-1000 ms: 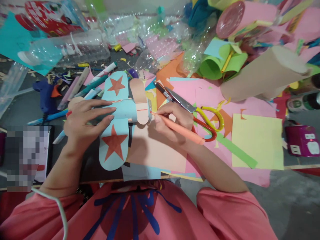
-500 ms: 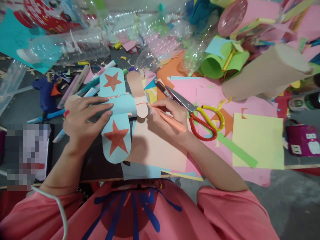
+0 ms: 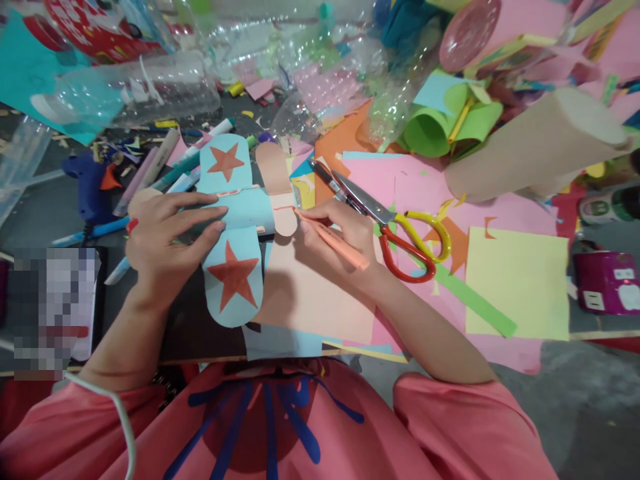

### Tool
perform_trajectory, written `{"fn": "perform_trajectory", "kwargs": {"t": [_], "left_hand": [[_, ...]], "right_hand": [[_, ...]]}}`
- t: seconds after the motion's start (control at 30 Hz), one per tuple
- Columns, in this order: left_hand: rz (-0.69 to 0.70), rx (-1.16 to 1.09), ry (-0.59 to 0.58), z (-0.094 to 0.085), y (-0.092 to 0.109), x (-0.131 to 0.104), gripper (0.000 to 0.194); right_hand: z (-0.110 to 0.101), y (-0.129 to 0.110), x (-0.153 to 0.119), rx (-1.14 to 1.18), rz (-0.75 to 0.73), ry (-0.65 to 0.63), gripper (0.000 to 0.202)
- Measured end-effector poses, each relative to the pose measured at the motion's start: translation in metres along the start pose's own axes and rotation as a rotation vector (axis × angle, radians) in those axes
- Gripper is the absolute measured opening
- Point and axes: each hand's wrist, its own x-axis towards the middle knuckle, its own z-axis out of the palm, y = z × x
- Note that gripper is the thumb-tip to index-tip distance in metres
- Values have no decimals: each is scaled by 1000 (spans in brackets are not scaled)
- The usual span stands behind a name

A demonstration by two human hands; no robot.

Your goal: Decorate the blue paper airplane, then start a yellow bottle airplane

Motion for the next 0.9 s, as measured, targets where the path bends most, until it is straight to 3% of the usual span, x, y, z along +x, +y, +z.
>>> {"fn": "perform_trajectory", "kwargs": {"t": [0.33, 0.53, 0.77, 0.9], "left_hand": [[-33, 8, -25, 0, 1, 1, 10], [-4, 0, 6, 1, 0, 1, 10], [4, 16, 10, 1, -1, 0, 10], [19, 1, 29, 2, -1, 0, 9]], "right_hand": [[0, 1, 3, -60, -150, -73, 16], [-4, -4, 3, -122, -122, -204, 15], [9, 1, -5, -50, -140, -124, 19], [5, -2, -6, 16, -82, -62, 13]]}}
